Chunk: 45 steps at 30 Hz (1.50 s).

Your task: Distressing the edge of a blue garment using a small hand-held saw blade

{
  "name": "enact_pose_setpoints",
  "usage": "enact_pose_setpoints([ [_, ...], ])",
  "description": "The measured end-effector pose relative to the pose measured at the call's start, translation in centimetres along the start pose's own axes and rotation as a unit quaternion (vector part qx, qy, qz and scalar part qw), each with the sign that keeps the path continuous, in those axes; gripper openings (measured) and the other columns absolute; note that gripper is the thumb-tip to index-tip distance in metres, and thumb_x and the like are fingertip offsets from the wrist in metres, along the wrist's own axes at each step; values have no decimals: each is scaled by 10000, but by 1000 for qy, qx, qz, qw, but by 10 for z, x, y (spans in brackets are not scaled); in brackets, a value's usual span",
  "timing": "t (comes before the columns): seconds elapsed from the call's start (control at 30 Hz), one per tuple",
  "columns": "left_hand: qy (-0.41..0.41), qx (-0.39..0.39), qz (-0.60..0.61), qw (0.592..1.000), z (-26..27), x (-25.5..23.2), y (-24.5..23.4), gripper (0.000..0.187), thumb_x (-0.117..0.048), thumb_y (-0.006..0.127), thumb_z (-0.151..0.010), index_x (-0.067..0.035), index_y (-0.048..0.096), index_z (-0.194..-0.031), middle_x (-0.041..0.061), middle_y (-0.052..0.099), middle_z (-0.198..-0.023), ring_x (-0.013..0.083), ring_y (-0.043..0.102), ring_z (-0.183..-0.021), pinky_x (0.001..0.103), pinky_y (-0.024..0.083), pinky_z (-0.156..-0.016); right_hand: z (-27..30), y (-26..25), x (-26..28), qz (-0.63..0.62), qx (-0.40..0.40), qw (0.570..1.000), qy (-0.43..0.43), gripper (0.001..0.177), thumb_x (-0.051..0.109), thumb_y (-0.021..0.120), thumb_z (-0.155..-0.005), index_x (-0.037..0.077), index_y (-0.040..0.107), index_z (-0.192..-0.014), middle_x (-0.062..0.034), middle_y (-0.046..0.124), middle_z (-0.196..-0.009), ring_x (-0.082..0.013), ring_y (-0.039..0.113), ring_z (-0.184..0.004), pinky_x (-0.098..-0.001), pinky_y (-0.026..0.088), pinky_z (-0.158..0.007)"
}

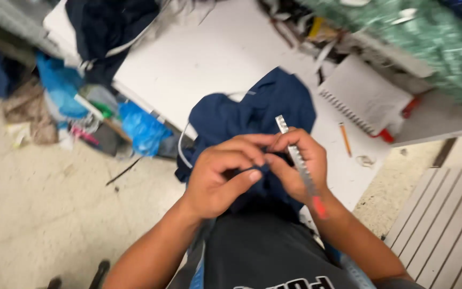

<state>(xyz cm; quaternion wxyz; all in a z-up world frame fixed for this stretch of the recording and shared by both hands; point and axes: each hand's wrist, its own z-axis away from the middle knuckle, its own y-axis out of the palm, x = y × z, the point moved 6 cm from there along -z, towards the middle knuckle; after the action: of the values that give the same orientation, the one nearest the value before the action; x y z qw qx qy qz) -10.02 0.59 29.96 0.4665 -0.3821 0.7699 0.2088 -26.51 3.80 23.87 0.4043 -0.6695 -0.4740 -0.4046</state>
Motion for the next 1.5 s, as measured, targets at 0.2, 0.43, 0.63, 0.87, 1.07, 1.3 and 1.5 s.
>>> enact_pose_setpoints([
  [0.2,-34,-144,111,983,6,6,-4,255,-83,693,-932,-11,655,-690,128,725,-928,213,684,-860,331,551,-754,-10,-4,46,83,42,984,-149,268,171,637,-954,-65,727,-1043,-233,729,-1075,-392,713,-1055,-456,570,-922],
  [0.43,-80,-49,169,981,5,-16,8,293,-180,523,-1035,-84,448,-769,291,577,-1403,309,740,-1059,431,570,-1044,25,-19,95,21,28,972,-231,305,360,524,-1031,95,651,-950,-88,563,-930,-404,788,-950,-378,690,-830],
  [0.63,-60,-87,-91,990,1,-31,-1,242,-164,493,-1046,4,597,-907,155,589,-1185,272,707,-1021,363,588,-951,41,-15,83,-22,-159,929,-335,183,245,603,-1025,71,626,-973,-102,430,-802,-413,684,-689,-403,671,-645],
  [0.87,-107,-89,-103,985,10,-24,-3,237,-189,480,-1052,-63,525,-856,99,608,-1029,205,610,-918,321,499,-853,43,0,86,-16,-89,974,-206,318,312,519,-1077,64,605,-897,-94,498,-824,-350,748,-774,-333,659,-689],
  [1.07,-128,-127,20,983,21,-10,2,208,-230,455,-1080,-82,510,-946,67,559,-1032,180,547,-941,314,474,-903,35,18,97,82,-8,978,-192,225,157,511,-1021,-5,649,-950,-152,502,-898,-480,776,-1056,-386,692,-889],
  [1.3,-144,-102,19,984,22,-19,-1,174,-190,509,-1056,-81,552,-928,93,678,-1134,219,696,-1053,337,569,-958,40,8,69,53,53,981,-179,175,67,635,-964,50,497,-1071,-174,547,-991,-463,720,-1178,-473,662,-1032],
  [1.5,-99,-57,-4,993,19,-31,-1,213,-147,517,-1048,-17,559,-885,181,660,-1185,383,708,-1221,412,602,-1049,48,4,62,15,38,981,-189,226,-12,648,-971,71,502,-1121,-157,545,-1038,-430,669,-1252,-530,621,-1132],
])
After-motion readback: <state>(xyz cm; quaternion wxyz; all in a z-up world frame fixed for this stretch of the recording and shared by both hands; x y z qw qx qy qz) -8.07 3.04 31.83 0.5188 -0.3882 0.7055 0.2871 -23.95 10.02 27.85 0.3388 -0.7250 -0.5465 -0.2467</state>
